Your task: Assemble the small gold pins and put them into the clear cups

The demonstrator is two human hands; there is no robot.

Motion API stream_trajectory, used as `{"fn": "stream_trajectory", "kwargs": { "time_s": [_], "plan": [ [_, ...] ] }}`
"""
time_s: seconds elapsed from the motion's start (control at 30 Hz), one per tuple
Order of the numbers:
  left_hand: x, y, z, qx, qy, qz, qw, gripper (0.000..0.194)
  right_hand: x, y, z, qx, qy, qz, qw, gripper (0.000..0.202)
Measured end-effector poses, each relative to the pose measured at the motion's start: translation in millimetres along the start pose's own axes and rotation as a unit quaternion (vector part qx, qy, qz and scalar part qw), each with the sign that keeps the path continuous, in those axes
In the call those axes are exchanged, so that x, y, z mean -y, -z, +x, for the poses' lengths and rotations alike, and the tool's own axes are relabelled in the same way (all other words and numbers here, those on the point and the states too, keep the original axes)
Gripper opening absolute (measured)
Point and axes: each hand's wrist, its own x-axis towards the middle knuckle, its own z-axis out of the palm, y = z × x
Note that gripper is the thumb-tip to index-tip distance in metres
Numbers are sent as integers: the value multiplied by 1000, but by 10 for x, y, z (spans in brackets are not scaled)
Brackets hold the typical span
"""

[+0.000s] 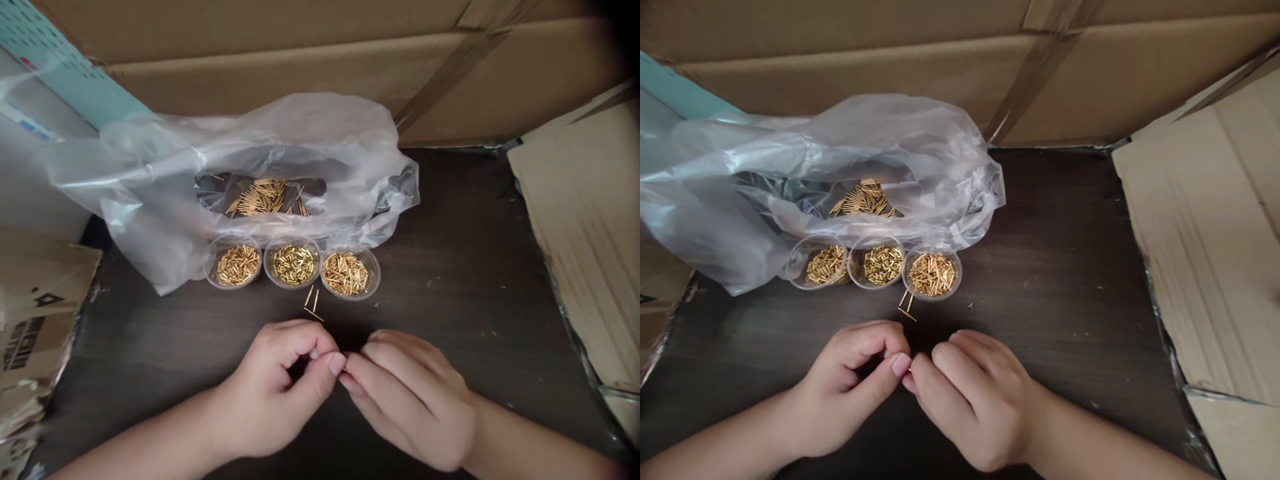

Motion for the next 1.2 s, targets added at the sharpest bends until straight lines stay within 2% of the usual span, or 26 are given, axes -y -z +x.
{"fn": "stream_trajectory", "kwargs": {
  "time_s": [0.3,0.37,0.43,0.53,0.63,0.77,1.2],
  "plan": [
    [47,-11,20,-12,9,45,999,27,-82,-39,0,92,-37,89,991,22],
    [55,-8,19,-16,6,61,998,25,-89,-38,10,109,-66,136,983,25],
    [60,-4,21,-19,-4,67,998,23,-103,-31,33,131,-112,219,960,27],
    [61,-5,33,-18,-20,62,998,22,-138,-10,79,175,-165,333,912,28],
    [59,-13,46,-23,-19,64,998,22,-173,6,106,195,-194,362,891,24],
    [65,-17,49,-28,-3,75,997,23,-188,7,106,186,-206,365,889,19],
    [77,-23,25,-13,-17,76,997,21,-191,-9,117,182,-198,342,900,24]
  ]
}}
